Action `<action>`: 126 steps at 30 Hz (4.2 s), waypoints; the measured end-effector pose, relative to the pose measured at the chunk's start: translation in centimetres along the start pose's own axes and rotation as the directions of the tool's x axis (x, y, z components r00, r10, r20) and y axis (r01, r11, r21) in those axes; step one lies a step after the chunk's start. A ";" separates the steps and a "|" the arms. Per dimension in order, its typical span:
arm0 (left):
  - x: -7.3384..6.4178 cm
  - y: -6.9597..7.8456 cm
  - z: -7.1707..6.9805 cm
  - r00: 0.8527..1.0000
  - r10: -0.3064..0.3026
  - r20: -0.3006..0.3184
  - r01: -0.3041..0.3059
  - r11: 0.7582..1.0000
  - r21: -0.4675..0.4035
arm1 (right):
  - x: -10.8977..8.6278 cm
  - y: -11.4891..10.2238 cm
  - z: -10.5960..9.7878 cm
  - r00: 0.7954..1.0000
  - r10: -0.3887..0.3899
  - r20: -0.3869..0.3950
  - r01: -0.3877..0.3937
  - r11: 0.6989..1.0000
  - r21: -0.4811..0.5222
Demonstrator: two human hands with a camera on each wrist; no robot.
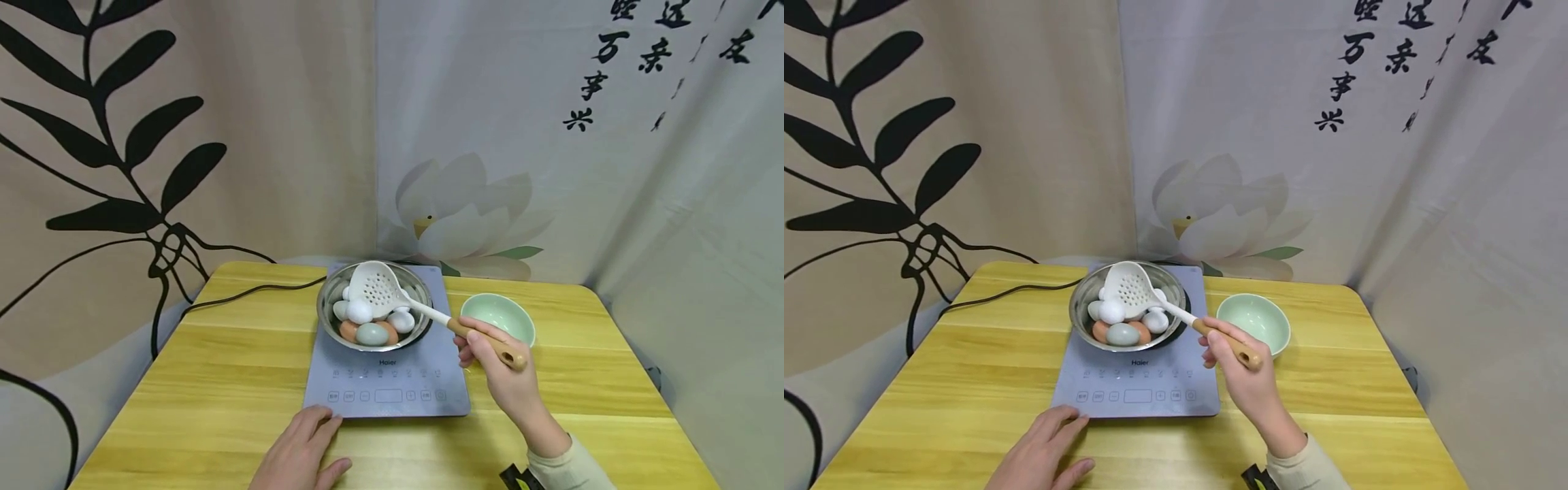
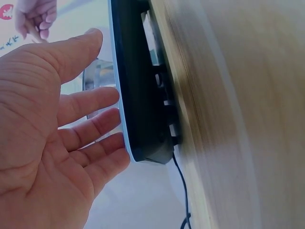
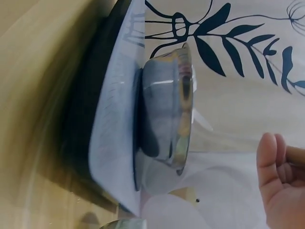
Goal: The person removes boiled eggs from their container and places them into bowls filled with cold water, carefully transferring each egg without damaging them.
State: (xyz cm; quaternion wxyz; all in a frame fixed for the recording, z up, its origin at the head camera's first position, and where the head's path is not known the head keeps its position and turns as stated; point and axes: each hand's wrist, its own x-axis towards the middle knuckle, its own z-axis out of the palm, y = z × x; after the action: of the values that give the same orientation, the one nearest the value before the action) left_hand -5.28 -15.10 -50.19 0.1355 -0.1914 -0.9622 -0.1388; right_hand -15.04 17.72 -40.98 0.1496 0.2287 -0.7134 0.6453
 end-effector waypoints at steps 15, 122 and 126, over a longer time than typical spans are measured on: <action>0.1 0.2 -0.2 1.000 -0.005 0.003 0.005 1.000 -0.001 | 0.9 -0.1 0.1 0.986 0.165 0.036 -0.166 0.986 0.023; 0.1 -0.1 -0.1 1.000 0.002 -0.008 -0.002 1.000 0.010 | -8.1 -2.7 -10.6 0.580 0.475 -0.662 -0.403 0.874 0.273; 0.2 -0.1 -0.2 1.000 -0.003 0.003 0.003 1.000 0.007 | -8.2 -2.2 -10.2 0.580 0.438 -0.687 -0.381 0.891 0.246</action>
State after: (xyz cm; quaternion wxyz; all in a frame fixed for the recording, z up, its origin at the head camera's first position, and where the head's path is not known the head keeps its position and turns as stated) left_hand -5.44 -15.15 -49.95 0.1347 -0.1899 -0.9631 -0.1353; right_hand -7.72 28.76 -41.99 0.2584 -0.2114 -0.6038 0.7238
